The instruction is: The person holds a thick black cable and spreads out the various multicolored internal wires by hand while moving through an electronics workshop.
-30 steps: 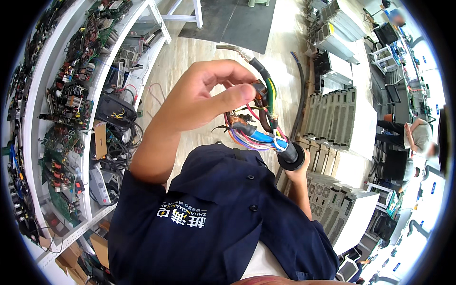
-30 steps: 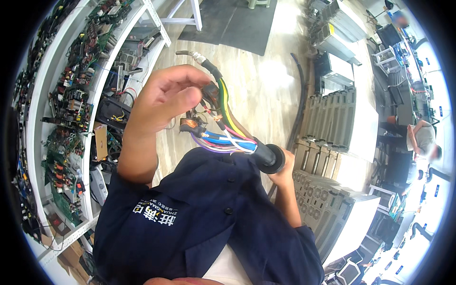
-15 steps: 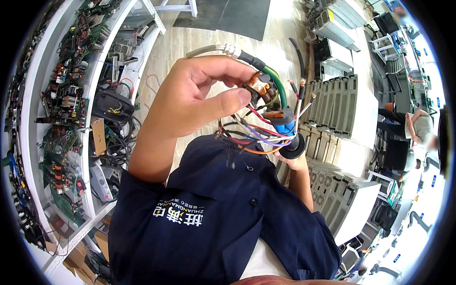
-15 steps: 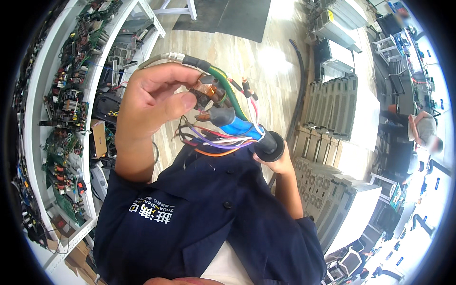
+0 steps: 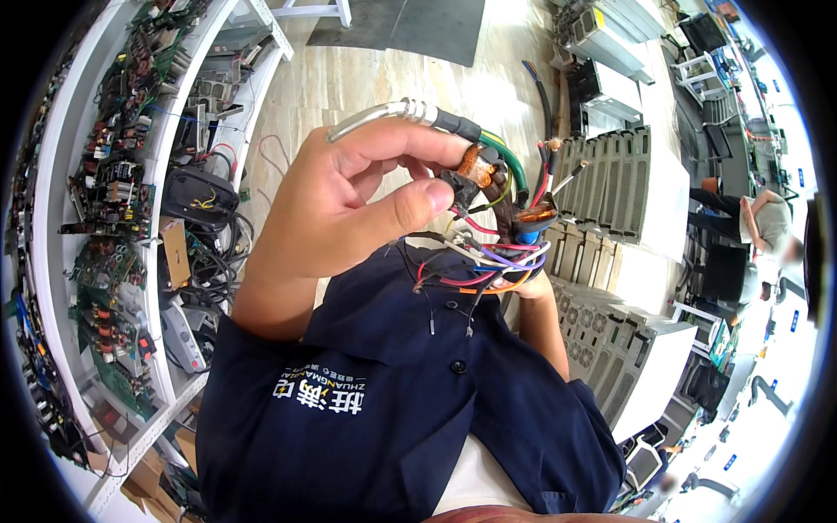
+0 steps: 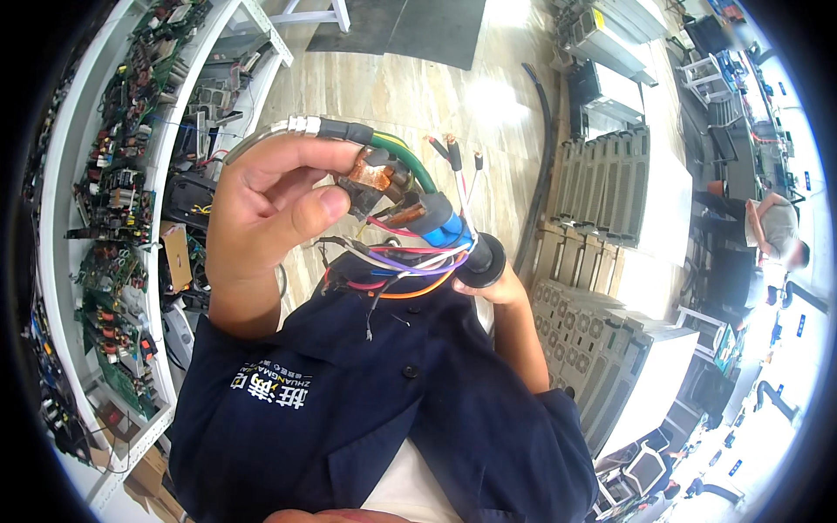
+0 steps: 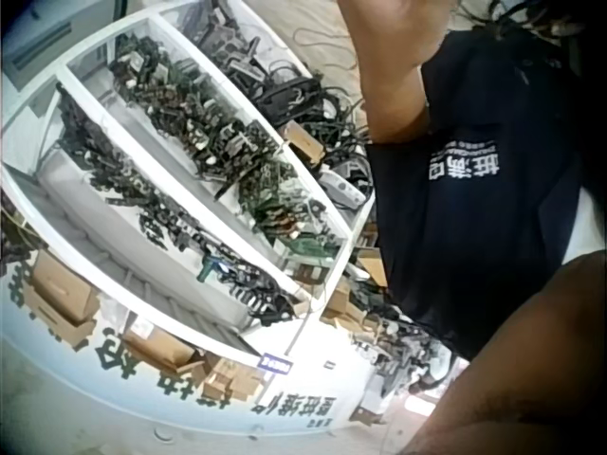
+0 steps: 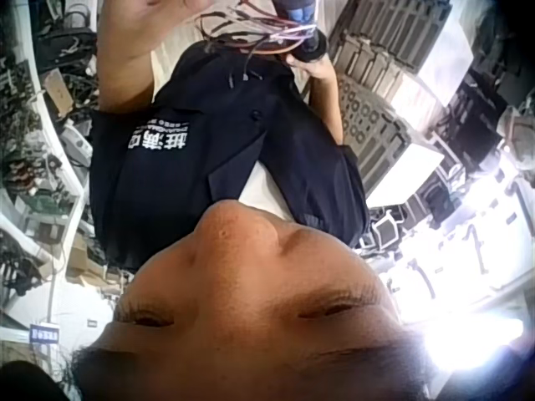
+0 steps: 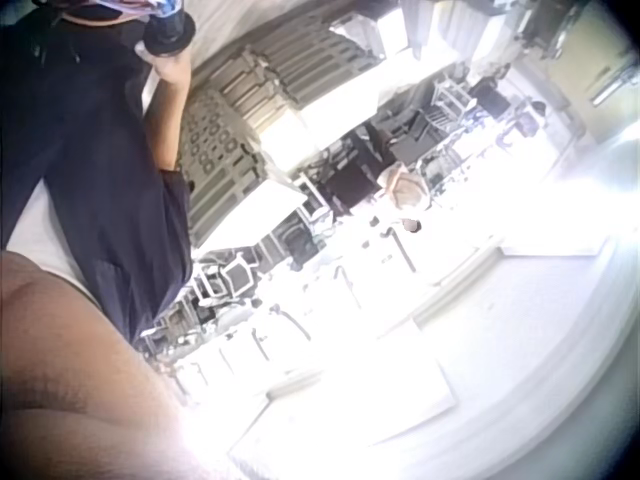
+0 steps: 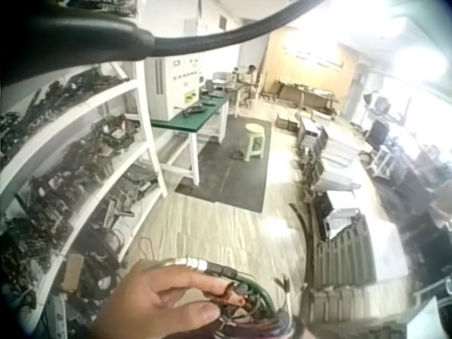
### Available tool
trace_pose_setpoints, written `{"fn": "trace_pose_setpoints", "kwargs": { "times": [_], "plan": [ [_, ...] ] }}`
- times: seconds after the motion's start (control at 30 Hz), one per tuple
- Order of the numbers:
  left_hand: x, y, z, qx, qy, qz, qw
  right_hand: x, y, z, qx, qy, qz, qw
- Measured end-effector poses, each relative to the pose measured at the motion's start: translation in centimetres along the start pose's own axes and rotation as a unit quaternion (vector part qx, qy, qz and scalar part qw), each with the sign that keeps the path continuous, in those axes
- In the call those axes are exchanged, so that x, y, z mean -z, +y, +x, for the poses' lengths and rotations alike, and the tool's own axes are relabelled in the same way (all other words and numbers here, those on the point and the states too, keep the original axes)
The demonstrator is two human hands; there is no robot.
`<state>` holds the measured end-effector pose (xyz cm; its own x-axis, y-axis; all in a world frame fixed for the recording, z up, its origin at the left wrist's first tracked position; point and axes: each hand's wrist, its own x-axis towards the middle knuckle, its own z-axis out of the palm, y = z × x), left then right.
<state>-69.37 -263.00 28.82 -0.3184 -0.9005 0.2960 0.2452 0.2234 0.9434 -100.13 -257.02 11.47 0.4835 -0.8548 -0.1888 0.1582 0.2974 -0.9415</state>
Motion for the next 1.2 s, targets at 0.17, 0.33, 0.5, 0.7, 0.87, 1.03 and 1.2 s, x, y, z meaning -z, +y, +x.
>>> {"fn": "trace_pose_setpoints", "kwargs": {
  "times": [0.17,0.33,0.5,0.7,0.87,1.03,1.2],
  "plan": [
    [-0.8,0.4,-0.6,0.028,0.018,-0.022,0.999,0.7,1.4,0.7,0.011,-0.033,0.067,0.997],
    [-1.4,0.3,-0.4,0.048,0.033,-0.079,0.995,0.7,0.9,1.2,0.000,-0.034,0.071,0.997],
    [-1.4,-0.2,-0.3,0.049,0.048,-0.108,0.992,1.9,0.9,2.0,0.001,-0.049,0.002,0.999],
    [-1.2,-1.8,-0.3,0.044,0.112,-0.112,0.986,3.2,-0.7,3.9,0.036,-0.024,-0.123,0.991],
    [-1.9,-2.2,-1.1,0.053,0.187,-0.089,0.977,3.5,-3.1,6.1,0.024,-0.069,-0.154,0.985],
    [-2.8,-2.0,-1.8,0.081,0.254,-0.053,0.962,5.3,-3.4,8.3,0.013,-0.127,-0.183,0.975],
    [-5.1,-0.2,-2.7,0.056,0.324,-0.018,0.944,6.2,-3.3,10.3,-0.099,-0.228,-0.104,0.963]
  ]
}}
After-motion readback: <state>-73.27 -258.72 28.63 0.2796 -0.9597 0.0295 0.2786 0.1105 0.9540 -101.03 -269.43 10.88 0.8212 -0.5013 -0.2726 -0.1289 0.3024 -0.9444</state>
